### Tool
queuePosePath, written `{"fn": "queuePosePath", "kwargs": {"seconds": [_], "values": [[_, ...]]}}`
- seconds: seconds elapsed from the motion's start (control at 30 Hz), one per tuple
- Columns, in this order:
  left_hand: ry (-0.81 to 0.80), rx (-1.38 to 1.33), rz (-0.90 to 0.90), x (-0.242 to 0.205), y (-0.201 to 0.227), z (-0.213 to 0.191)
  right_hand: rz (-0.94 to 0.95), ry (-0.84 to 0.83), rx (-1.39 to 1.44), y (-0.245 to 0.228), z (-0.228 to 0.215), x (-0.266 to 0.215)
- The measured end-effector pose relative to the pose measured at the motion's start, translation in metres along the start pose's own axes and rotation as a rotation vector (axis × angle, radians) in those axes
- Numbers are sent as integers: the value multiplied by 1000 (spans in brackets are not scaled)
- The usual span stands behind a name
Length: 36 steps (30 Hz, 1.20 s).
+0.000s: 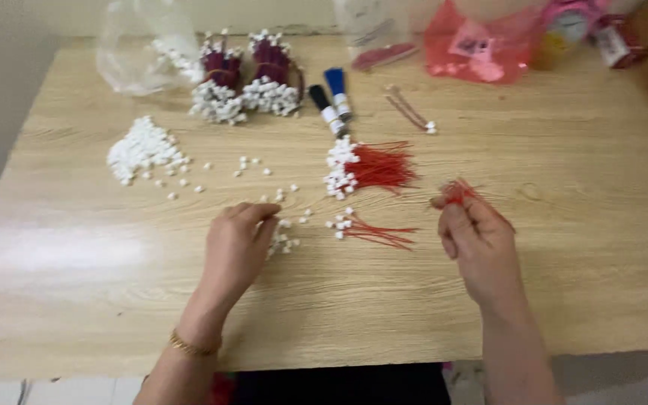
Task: Assembling small white plastic connectors onto red wires by hand
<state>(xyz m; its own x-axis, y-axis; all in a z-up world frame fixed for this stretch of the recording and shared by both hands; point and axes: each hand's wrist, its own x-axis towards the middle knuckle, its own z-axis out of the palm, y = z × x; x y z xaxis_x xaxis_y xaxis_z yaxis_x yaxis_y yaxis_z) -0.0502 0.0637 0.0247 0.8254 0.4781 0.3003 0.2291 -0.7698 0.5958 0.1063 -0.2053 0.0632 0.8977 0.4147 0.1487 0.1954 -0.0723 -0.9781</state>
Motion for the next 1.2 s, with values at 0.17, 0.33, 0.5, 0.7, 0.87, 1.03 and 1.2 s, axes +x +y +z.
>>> {"fn": "queuePosePath", "kwargs": {"seconds": [0.17, 0.33, 0.5, 0.7, 0.87, 1.03, 1.2], "values": [[-71, 202, 99, 8, -5, 19, 26, -81, 117, 25, 26, -9], [-170, 326, 97, 17, 5, 25, 42, -127, 42, 29, 24, -9], [-299, 423, 11, 18, -7, 39, 125, -131, 97, 42, 21, -10], [-226, 354, 21, 19, -5, 22, 162, -154, 103, 38, 22, -12], [-279, 424, 14, 16, -11, 28, 183, -166, 68, 32, 23, -19], [-272, 463, 25, 16, -18, 32, 165, -172, 43, 36, 26, -20], [-174, 329, -1, 15, -5, 22, 134, -196, -4, 23, 33, -20]]}}
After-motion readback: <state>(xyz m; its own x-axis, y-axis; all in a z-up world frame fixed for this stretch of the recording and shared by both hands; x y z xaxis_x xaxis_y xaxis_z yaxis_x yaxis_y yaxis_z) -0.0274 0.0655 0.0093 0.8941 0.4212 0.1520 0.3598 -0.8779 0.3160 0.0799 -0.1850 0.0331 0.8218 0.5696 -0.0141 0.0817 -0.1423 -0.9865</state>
